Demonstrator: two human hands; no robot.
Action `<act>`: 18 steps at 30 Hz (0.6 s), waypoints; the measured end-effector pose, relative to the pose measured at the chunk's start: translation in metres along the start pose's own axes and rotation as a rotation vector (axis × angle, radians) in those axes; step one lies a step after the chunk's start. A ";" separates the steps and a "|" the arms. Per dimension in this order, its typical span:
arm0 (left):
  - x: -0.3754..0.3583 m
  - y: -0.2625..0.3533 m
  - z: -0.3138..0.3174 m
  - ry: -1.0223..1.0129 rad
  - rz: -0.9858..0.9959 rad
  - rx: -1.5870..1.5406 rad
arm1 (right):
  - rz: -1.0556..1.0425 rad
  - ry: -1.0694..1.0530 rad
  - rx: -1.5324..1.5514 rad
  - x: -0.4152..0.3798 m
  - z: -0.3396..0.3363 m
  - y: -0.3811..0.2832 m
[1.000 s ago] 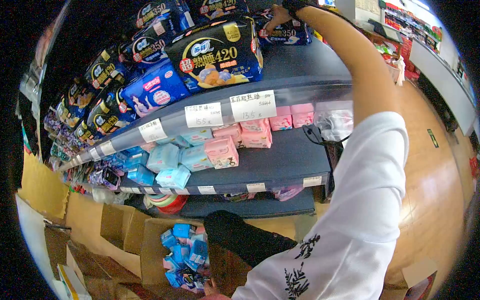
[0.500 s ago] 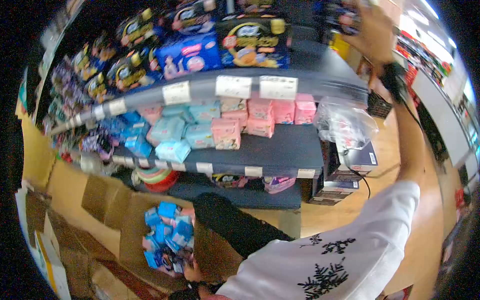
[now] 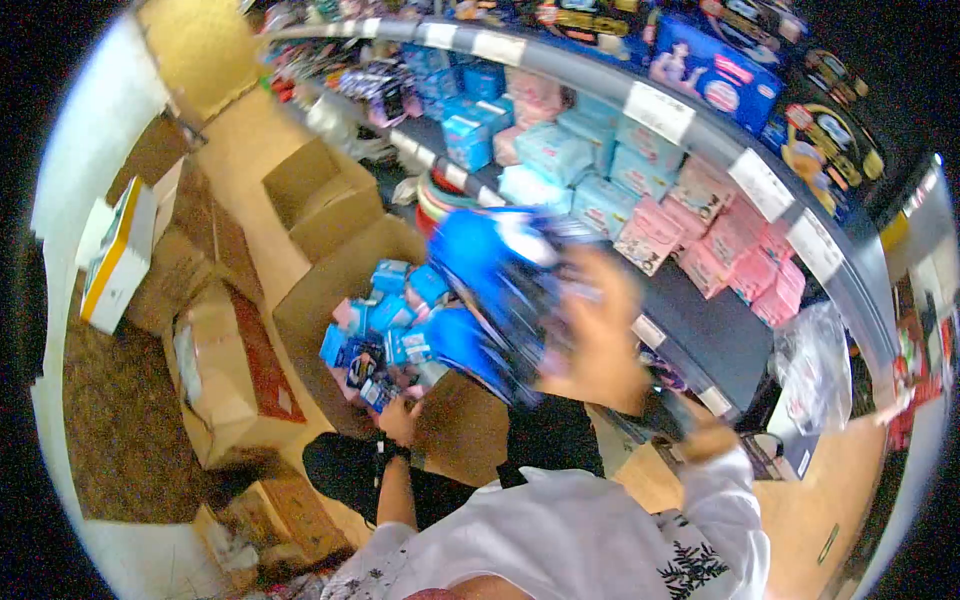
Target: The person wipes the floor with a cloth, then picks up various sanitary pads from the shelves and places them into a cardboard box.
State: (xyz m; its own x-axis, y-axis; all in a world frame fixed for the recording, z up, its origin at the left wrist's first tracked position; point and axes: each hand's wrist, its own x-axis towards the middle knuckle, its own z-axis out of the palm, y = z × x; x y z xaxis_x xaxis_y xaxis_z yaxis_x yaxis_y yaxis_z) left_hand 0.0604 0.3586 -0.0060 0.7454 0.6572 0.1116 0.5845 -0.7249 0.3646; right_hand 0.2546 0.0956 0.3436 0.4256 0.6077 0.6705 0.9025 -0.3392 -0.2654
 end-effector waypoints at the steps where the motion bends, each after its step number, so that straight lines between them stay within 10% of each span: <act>1: 0.001 0.004 -0.007 -0.023 0.003 0.012 | -0.023 -0.298 0.107 0.012 0.033 -0.008; 3: -0.002 0.005 -0.011 -0.033 -0.010 0.031 | -0.143 -0.616 0.483 -0.019 0.133 0.010; 7: 0.000 0.001 -0.003 -0.018 -0.025 0.029 | -0.545 -1.280 0.019 -0.070 0.189 0.002; 18: 0.016 -0.012 0.006 -0.270 0.055 0.014 | -0.211 -1.075 0.248 -0.040 0.205 0.069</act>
State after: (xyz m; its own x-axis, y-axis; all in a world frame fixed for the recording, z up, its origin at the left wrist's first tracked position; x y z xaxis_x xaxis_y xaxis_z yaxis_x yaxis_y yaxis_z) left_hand 0.0672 0.3766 -0.0146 0.8334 0.5394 -0.1203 0.5439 -0.7619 0.3517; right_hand 0.3133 0.1952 0.1572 -0.0095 0.9807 -0.1955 0.9006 -0.0766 -0.4278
